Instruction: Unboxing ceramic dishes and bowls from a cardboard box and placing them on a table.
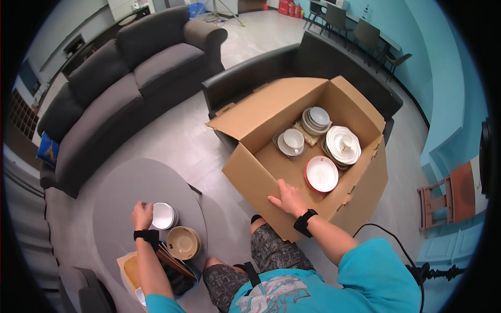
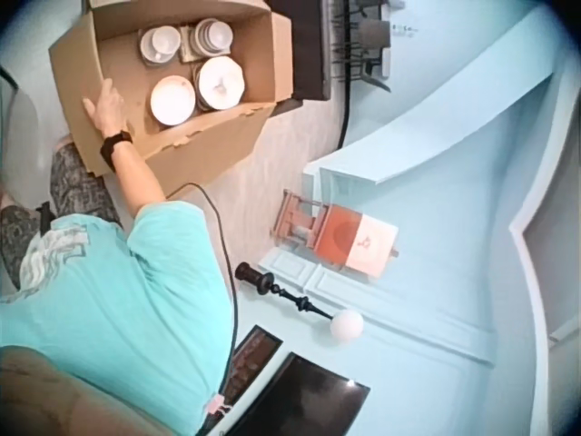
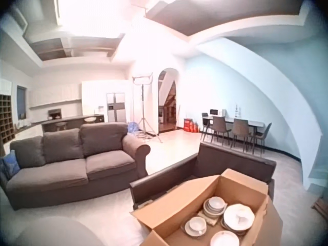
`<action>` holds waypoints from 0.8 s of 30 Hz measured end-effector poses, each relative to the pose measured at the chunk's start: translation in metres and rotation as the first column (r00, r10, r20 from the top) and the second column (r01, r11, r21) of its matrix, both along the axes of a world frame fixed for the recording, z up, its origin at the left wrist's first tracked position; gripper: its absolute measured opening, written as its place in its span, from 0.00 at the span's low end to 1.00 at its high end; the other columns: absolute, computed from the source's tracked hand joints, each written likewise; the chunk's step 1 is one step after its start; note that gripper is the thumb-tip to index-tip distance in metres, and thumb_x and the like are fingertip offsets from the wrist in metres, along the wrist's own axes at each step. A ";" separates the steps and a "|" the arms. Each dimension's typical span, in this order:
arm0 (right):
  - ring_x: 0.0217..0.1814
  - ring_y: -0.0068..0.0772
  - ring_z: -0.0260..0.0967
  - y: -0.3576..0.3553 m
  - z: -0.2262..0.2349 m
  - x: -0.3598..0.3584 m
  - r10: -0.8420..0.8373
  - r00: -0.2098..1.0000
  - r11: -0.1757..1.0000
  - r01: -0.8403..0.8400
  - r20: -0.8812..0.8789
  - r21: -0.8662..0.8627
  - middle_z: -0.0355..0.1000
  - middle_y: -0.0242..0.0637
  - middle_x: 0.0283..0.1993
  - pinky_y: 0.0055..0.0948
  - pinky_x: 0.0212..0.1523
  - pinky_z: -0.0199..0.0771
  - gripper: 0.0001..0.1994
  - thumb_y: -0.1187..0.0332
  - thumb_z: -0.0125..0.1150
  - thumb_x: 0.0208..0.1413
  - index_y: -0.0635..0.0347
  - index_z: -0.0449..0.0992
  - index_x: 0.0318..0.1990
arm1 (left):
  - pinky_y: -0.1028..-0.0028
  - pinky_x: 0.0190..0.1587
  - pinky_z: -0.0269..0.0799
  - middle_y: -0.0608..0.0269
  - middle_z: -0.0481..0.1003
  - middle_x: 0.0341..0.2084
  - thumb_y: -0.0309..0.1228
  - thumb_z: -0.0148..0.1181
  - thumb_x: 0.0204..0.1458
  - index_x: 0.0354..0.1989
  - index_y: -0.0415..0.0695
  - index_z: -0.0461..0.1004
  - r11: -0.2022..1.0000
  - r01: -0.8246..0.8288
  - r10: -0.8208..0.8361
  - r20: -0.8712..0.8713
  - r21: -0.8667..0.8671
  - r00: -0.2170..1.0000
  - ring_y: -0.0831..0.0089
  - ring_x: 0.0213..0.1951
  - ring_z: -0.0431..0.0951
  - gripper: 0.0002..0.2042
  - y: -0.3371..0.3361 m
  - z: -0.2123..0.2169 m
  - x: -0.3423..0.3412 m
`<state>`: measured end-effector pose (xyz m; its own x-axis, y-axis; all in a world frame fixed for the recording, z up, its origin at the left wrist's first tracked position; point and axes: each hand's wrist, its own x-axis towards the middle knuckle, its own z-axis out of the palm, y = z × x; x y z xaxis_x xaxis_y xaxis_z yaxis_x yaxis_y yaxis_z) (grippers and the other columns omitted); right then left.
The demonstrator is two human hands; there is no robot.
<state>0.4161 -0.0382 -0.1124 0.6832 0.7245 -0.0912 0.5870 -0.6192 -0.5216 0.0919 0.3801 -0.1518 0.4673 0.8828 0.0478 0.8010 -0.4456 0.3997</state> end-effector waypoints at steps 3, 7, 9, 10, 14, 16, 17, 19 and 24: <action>0.41 0.62 0.70 0.003 -0.004 0.000 0.012 1.000 1.000 -0.012 0.029 -0.002 0.71 0.59 0.38 0.50 0.42 0.70 0.25 0.55 0.63 0.49 0.64 0.60 0.43 | 0.70 0.35 0.73 0.51 0.78 0.29 0.32 0.58 0.51 0.34 0.34 0.74 0.984 0.063 -0.021 0.249 -0.164 0.968 0.68 0.30 0.78 0.11 -0.054 0.056 0.022; 0.43 0.60 0.70 0.005 0.000 -0.001 0.030 0.999 0.999 -0.029 0.034 -0.022 0.72 0.59 0.38 0.49 0.44 0.71 0.24 0.55 0.63 0.50 0.64 0.60 0.42 | 0.78 0.29 0.67 0.64 0.75 0.22 0.30 0.54 0.55 0.29 0.36 0.74 0.916 0.247 -0.022 0.572 -0.317 0.820 0.80 0.26 0.73 0.09 -0.133 0.083 0.026; 0.43 0.60 0.70 0.001 0.001 -0.001 0.022 0.999 1.000 -0.022 0.049 -0.001 0.72 0.59 0.39 0.48 0.45 0.71 0.24 0.55 0.63 0.49 0.64 0.60 0.42 | 0.80 0.28 0.66 0.67 0.75 0.21 0.30 0.53 0.56 0.27 0.37 0.73 0.891 0.316 -0.018 0.671 -0.325 0.741 0.82 0.25 0.71 0.09 -0.174 0.085 0.025; 0.44 0.60 0.70 0.000 0.001 0.000 0.023 0.998 1.000 -0.024 0.056 0.009 0.72 0.59 0.39 0.48 0.45 0.71 0.25 0.55 0.64 0.49 0.64 0.60 0.42 | 0.80 0.29 0.66 0.67 0.75 0.21 0.30 0.53 0.56 0.27 0.37 0.73 0.885 0.327 0.000 0.702 -0.332 0.713 0.82 0.25 0.71 0.10 -0.195 0.088 0.021; 0.44 0.61 0.70 0.001 0.003 -0.003 0.031 0.999 0.998 -0.032 0.014 0.054 0.72 0.59 0.39 0.48 0.45 0.70 0.26 0.54 0.64 0.48 0.64 0.61 0.42 | 0.81 0.31 0.68 0.67 0.75 0.22 0.28 0.54 0.56 0.28 0.36 0.73 0.846 0.279 0.135 0.689 -0.454 0.712 0.83 0.26 0.72 0.09 -0.253 0.073 -0.026; 0.44 0.61 0.70 0.001 -0.002 -0.003 0.047 0.999 0.995 -0.047 0.010 0.084 0.72 0.59 0.40 0.48 0.46 0.70 0.26 0.53 0.65 0.47 0.65 0.61 0.42 | 0.81 0.31 0.69 0.66 0.75 0.23 0.29 0.54 0.57 0.27 0.37 0.73 0.804 0.235 0.251 0.671 -0.546 0.698 0.82 0.26 0.73 0.09 -0.271 0.060 -0.054; 0.45 0.62 0.70 0.001 -0.001 -0.003 0.037 0.999 0.996 -0.037 -0.002 0.084 0.72 0.60 0.40 0.48 0.46 0.70 0.26 0.53 0.64 0.47 0.64 0.61 0.43 | 0.80 0.31 0.70 0.66 0.75 0.23 0.30 0.54 0.57 0.27 0.38 0.72 0.763 0.205 0.349 0.658 -0.613 0.667 0.82 0.26 0.73 0.09 -0.279 0.061 -0.063; 0.47 0.62 0.69 0.001 0.000 -0.005 0.040 0.999 0.997 -0.038 -0.026 0.068 0.72 0.61 0.42 0.48 0.48 0.70 0.27 0.54 0.64 0.47 0.64 0.62 0.45 | 0.79 0.31 0.72 0.66 0.75 0.23 0.32 0.54 0.58 0.26 0.39 0.71 0.697 0.170 0.490 0.635 -0.697 0.597 0.81 0.26 0.74 0.11 -0.295 0.062 -0.083; 0.48 0.61 0.70 -0.001 -0.003 -0.007 0.038 0.998 0.997 -0.035 -0.051 0.073 0.72 0.62 0.43 0.47 0.48 0.70 0.26 0.55 0.65 0.47 0.64 0.63 0.46 | 0.75 0.27 0.67 0.64 0.74 0.19 0.36 0.57 0.55 0.27 0.38 0.73 0.879 0.117 0.203 0.585 -0.462 0.785 0.81 0.23 0.70 0.13 -0.311 0.070 -0.085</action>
<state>0.4095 -0.0393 -0.1158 0.6518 0.7549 -0.0728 0.5791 -0.5574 -0.5949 0.0073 0.0686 -0.0822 0.4411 0.8916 -0.1025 0.3334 -0.0568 0.9411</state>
